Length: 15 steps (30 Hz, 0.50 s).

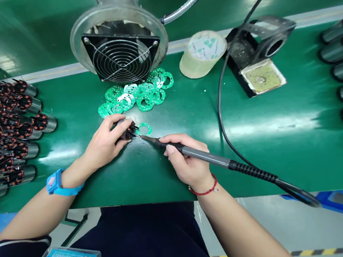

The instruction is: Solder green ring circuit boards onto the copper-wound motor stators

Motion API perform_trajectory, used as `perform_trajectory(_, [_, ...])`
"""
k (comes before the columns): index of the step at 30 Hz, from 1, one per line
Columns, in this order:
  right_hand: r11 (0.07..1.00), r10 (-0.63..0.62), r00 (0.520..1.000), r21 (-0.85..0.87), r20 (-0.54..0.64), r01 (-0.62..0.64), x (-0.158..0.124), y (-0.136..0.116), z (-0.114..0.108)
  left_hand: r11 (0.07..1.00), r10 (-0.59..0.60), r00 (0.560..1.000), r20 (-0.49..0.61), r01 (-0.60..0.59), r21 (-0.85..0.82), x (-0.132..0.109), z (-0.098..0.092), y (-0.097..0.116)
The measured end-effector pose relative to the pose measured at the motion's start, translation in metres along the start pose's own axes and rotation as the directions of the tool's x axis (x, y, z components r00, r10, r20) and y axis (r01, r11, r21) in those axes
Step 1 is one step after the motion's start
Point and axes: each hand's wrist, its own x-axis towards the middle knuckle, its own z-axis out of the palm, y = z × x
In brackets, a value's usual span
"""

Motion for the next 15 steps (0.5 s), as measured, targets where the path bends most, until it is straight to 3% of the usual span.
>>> perform_trajectory(12, [0.997,-0.081,0.997,-0.012,-0.001,0.081,-0.0015,0.0045,-0.0007,0.998,0.026,0.999,-0.024,-0.024,0.053,0.0002,0.0001,0.0013])
perform_trajectory(15, [0.992,-0.127,0.991,-0.006,-0.051,0.127,-0.0016,0.0054,-0.0002,0.999,0.023,1.0,-0.018,-0.022,0.045,0.0002,0.0001,0.0018])
